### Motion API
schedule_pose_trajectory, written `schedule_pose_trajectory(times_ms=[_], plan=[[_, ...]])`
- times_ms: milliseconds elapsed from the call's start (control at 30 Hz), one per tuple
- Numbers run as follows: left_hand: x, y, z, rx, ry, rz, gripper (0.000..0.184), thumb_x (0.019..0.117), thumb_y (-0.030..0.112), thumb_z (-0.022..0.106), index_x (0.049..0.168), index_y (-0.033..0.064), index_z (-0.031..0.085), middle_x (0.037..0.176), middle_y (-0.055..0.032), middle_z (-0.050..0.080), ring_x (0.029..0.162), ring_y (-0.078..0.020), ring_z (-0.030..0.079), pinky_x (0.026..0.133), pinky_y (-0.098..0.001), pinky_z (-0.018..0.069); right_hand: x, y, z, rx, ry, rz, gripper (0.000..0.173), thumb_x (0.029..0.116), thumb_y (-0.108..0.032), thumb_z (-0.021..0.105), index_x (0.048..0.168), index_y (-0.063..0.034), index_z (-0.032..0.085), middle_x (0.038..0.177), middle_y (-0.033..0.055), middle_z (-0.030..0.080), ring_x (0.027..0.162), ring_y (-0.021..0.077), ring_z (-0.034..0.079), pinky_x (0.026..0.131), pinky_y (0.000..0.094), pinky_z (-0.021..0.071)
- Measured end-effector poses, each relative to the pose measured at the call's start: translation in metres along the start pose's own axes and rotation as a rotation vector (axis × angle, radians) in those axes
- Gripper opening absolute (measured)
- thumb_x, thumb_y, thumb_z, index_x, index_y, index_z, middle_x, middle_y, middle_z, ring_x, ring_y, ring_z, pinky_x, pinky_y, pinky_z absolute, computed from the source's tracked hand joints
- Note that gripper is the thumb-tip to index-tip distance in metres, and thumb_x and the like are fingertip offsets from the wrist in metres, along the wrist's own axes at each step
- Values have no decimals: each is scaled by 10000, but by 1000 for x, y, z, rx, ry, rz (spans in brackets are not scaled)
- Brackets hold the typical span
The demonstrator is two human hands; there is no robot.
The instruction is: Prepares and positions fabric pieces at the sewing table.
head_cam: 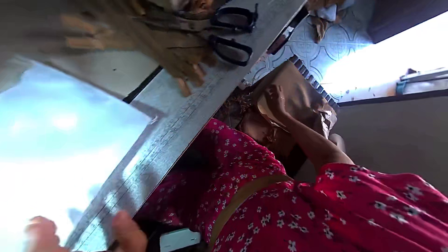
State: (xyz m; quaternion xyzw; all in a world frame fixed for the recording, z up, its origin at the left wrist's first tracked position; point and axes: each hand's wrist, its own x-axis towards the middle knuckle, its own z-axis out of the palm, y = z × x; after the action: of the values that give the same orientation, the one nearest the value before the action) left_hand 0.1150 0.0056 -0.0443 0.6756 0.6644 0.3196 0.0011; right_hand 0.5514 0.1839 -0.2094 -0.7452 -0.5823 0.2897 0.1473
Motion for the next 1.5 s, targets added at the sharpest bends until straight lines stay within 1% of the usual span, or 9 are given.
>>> schedule_pose_trajectory(times_ms=[167, 300, 500, 700, 933, 1167, 1333, 1433, 1500], plan=[[8, 50, 37, -196, -89, 244, 400, 1045, 145, 543, 1419, 162, 402, 1559, 52, 452, 1469, -22, 371, 1204, -266, 319, 29, 57, -1, -126, -35, 220, 362, 964, -214, 673, 1205, 54, 651, 1285, 311, 589, 1253, 488, 540, 1010, 631, 451], [12, 71, 55, -360, -117, 239, 532, 1033, 160, 569, 1509, 291, 372, 1578, 167, 439, 1456, -51, 419, 1200, -304, 373, 23, 55, -15, -47, -89, 180, 305, 970, -142, 644, 1210, 45, 652, 1259, 263, 628, 1222, 429, 589, 1034, 593, 463], [8, 83, 66, -407, -215, 253, 533, 1040, 150, 556, 1510, 265, 332, 1561, 97, 469, 1449, -78, 440, 1183, -306, 384, -22, 37, -74, 27, -848, 35, 188, 980, -149, 688, 995, 38, 696, 865, 140, 681, 778, 214, 655, 775, 433, 551], [4, 82, 73, -338, -239, 321, 460, 1045, 136, 545, 1471, 197, 382, 1435, -52, 572, 1381, -153, 524, 1131, -319, 428, 10, 107, -67, -20, -22, 181, 496, 1027, -300, 599, 1364, 63, 571, 1346, 316, 584, 1257, 481, 563, 1066, 620, 431], [1, 84, 71, -280, -241, 346, 274, 1070, 166, 496, 1343, 169, 489, 1324, -100, 626, 1286, -204, 592, 1077, -340, 466, 16, 102, -52, -161, -147, 298, 424, 958, -304, 703, 1234, 17, 674, 1318, 279, 620, 1310, 507, 496, 1077, 725, 330], [16, 91, 56, -477, -212, 294, 258, 1067, 192, 516, 1283, 104, 628, 1286, -92, 691, 1325, -237, 577, 1148, -371, 420, -67, -92, -53, -34, -338, -495, 265, 1003, -172, 591, 1090, 46, 716, 853, 203, 722, 781, 361, 715, 740, 604, 562], [40, 76, 12, -650, -440, 165, 718, 985, 572, 546, 1449, 23, 540, 1317, -112, 691, 1317, -287, 593, 1177, -652, 271, -138, -215, -60, 289, -700, -1160, 175, 1007, -128, 563, 1000, -48, 719, 892, 60, 738, 853, 66, 693, 792, 214, 559], [32, 55, -14, -738, -368, 109, 317, 989, 329, 657, 1002, 17, 706, 871, -88, 725, 938, -199, 708, 1141, -607, 339, -140, -250, -73, 408, -833, -1172, 157, 1034, -160, 593, 1079, -52, 698, 957, 8, 737, 894, -38, 669, 818, 112, 546], [23, 41, -32, -676, -282, 108, 303, 1003, 283, 644, 802, 57, 659, 795, -48, 671, 991, -167, 670, 1184, -569, 275, -136, -254, -72, 356, -876, -1091, 203, 1022, -234, 624, 1131, -84, 707, 950, -31, 739, 837, -76, 639, 751, 83, 520]])
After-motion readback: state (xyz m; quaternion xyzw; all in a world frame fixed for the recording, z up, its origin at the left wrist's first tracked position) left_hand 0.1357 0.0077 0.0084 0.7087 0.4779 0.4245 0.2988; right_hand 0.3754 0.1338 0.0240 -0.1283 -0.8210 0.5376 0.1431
